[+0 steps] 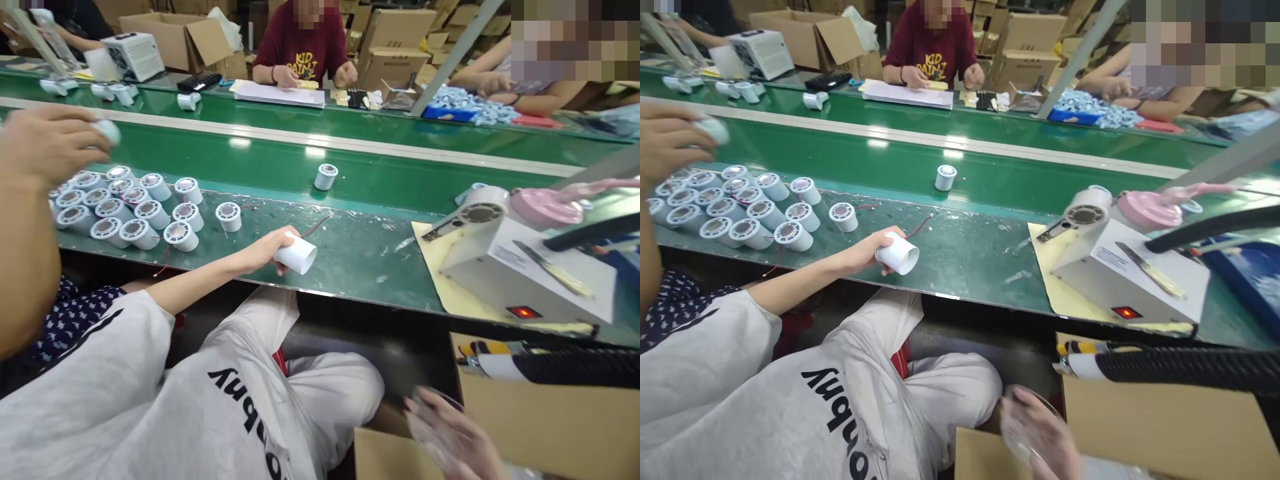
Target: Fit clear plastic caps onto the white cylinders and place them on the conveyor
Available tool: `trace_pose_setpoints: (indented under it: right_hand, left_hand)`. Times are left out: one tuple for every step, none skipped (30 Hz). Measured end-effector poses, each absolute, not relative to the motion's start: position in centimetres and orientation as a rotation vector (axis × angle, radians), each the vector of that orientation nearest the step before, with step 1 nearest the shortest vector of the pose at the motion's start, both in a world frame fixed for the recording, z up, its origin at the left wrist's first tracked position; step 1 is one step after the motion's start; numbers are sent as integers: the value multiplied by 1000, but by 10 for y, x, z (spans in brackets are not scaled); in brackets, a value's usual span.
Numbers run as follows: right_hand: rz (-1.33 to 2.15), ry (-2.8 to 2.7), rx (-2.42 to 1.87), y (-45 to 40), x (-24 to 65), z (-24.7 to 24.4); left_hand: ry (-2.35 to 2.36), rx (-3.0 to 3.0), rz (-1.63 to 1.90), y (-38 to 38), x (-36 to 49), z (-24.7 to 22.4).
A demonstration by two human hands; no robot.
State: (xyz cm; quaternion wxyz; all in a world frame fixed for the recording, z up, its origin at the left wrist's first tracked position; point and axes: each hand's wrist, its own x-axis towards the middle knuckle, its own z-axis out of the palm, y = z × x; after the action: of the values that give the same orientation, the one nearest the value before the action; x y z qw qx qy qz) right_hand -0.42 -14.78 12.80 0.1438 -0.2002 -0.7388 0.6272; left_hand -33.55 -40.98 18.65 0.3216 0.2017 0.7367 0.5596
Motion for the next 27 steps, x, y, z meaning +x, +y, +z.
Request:
trace_pose_setpoints:
  right_hand:
    - [1777,-2189,-486,-158,-10,126]
    - [1701,-2268,-378,-169,-18,125]
    - [1576,-2357,-277,-181,-27,126]
    - [1408,-2439,-189,-192,-37,128]
    - [1205,-2502,-145,-202,-48,130]
    - [1009,-2543,-118,-210,-57,133]
    - [826,-2576,-116,-216,-66,135]
    - [669,-2606,-138,-220,-72,137]
    - [550,-2635,-178,-223,-77,137]
    - [469,-2664,-231,-223,-79,137]
    - [434,-2694,-288,-222,-80,136]
    - [449,-2719,-332,-221,-79,135]
    - [518,-2739,-358,-219,-77,135]
    - [636,-2744,-364,-217,-74,134]
    - [788,-2732,-361,-216,-71,134]
    - [955,-2698,-357,-215,-68,135]
    - [1116,-2642,-363,-215,-66,136]
    - [1249,-2571,-384,-215,-64,137]
    - [1343,-2495,-420,-216,-62,139]
    - [1400,-2419,-467,-217,-61,140]
    - [1434,-2348,-519,-219,-60,141]
    - [1460,-2280,-570,-220,-60,142]
    - [1488,-2217,-614,-220,-59,143]
    - [1527,-2158,-650,-221,-59,143]
    - [1578,-2104,-675,-220,-59,142]
    - [1633,-2049,-692,-220,-59,142]
    - [1686,-1997,-702,-219,-58,141]
  left_hand:
    - [1716,472,1561,-400,-329,182]
    - [1562,425,1588,-390,-322,176]
    - [1483,409,1560,-382,-316,171]
    - [1438,413,1506,-375,-309,166]
    - [1394,431,1440,-369,-303,161]
    - [1334,454,1363,-364,-296,157]
    - [1277,493,1269,-361,-290,154]
    - [1233,551,1167,-359,-284,152]
    - [1214,632,1066,-357,-278,151]
    - [1233,736,981,-355,-273,151]
    - [1293,859,925,-354,-269,152]
    - [1383,993,894,-353,-266,153]
    - [1487,1122,887,-352,-262,155]
    - [1587,1234,901,-352,-260,157]
    - [1663,1317,932,-351,-257,157]
    - [1708,1370,975,-351,-255,157]
    - [1725,1395,1023,-351,-254,156]
    - [1724,1402,1074,-351,-252,153]
    - [1718,1401,1120,-351,-251,150]
    - [1712,1401,1153,-350,-250,146]
    - [1707,1410,1167,-350,-250,142]
    - [1697,1427,1167,-350,-250,138]
    - [1679,1447,1161,-350,-250,134]
    - [1651,1467,1149,-350,-250,132]
    - [1615,1480,1138,-350,-250,130]
    - [1570,1485,1134,-351,-250,130]
    - [1523,1477,1133,-351,-249,131]
